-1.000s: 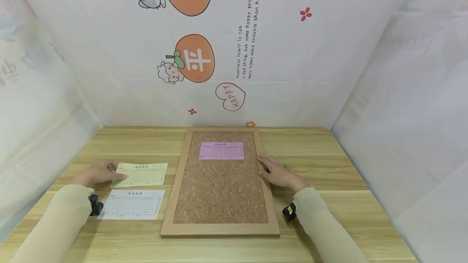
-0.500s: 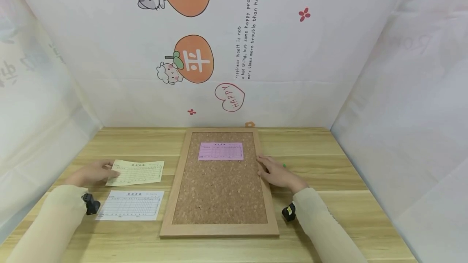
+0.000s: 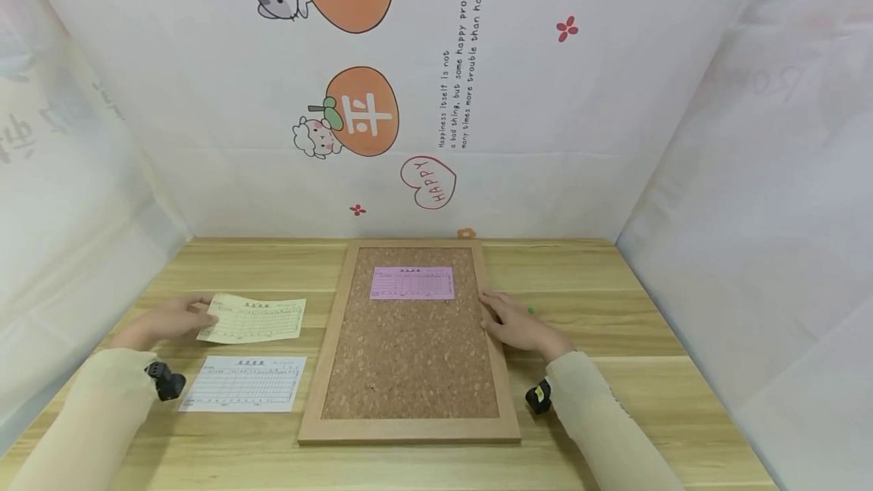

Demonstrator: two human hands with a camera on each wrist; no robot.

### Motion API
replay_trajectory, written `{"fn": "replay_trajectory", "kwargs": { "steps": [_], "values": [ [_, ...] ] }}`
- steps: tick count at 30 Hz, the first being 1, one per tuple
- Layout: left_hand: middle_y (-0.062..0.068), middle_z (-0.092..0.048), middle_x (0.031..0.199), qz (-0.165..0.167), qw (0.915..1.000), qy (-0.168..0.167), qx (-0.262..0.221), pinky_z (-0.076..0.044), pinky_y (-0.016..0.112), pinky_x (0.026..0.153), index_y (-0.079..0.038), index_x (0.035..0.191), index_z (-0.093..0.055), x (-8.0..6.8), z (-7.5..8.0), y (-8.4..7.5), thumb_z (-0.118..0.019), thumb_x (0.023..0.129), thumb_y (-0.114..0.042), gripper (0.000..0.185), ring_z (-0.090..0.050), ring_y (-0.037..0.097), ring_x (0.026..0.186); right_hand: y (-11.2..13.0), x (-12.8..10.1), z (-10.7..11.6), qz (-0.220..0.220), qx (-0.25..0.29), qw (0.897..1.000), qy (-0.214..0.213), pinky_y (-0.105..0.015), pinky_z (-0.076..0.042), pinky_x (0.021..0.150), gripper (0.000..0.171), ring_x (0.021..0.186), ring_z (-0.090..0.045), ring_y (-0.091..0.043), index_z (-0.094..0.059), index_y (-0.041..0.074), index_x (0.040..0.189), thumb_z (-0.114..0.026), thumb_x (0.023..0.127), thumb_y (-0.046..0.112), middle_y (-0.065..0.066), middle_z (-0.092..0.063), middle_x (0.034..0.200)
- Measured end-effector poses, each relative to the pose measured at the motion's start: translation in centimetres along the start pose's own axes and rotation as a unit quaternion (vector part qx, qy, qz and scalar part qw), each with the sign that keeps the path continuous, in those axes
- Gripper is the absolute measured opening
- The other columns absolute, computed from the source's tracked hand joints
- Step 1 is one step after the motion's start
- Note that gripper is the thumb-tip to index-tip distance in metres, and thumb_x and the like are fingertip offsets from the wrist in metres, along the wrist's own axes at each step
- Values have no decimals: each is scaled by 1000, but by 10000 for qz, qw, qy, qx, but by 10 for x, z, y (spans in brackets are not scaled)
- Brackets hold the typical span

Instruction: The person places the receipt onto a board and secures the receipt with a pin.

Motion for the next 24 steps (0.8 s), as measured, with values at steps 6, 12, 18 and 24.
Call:
{"fn": "replay_trajectory", "kwargs": {
  "steps": [6, 12, 18, 24],
  "values": [
    [29, -61, 110, 33, 10000, -74, -53, -53, 43, 74, 21, 139, -32, 0, 3, -5, -58, 101, -14, 58, -62, 28, 87, 1, 0, -1, 5, 47, 10000, 2, -62, -30, 109, 60, 142, -26, -49, -25, -3, 156, -50, 106, 20, -28, -22, 158],
    [27, -63, 112, -50, 9997, -164, -185, -52, 41, 75, 19, 140, -35, -1, 5, -14, -57, 102, -14, 55, -62, 25, 89, -1, 0, -1, -49, 136, 9999, 17, -62, -28, 110, 61, 143, -23, -48, -24, -2, 157, -50, 106, 18, -27, -20, 159],
    [24, -65, 109, -236, 9991, -235, -261, -51, 36, 73, 19, 139, -37, -1, 8, -26, -57, 102, -13, 52, -62, 20, 86, -2, -1, -1, -69, 141, 9999, 15, -62, -28, 110, 61, 144, -23, -48, -23, -2, 157, -50, 106, 18, -27, -19, 160],
    [31, -61, 120, -314, 9986, -294, -308, -53, 40, 84, 18, 138, -39, -4, 10, -34, -58, 102, -15, 53, -65, 25, 98, -2, -1, -1, -67, 114, 9999, -1, -62, -27, 111, 60, 144, -23, -48, -24, -2, 157, -50, 106, 17, -27, -20, 160]
  ]
}}
Point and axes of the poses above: each hand's wrist, its own x-axis towards the middle knuckle, its own z-axis out of the back of the hand, y = z × x, the point moved 10 cm from there along x, towards the middle knuckle
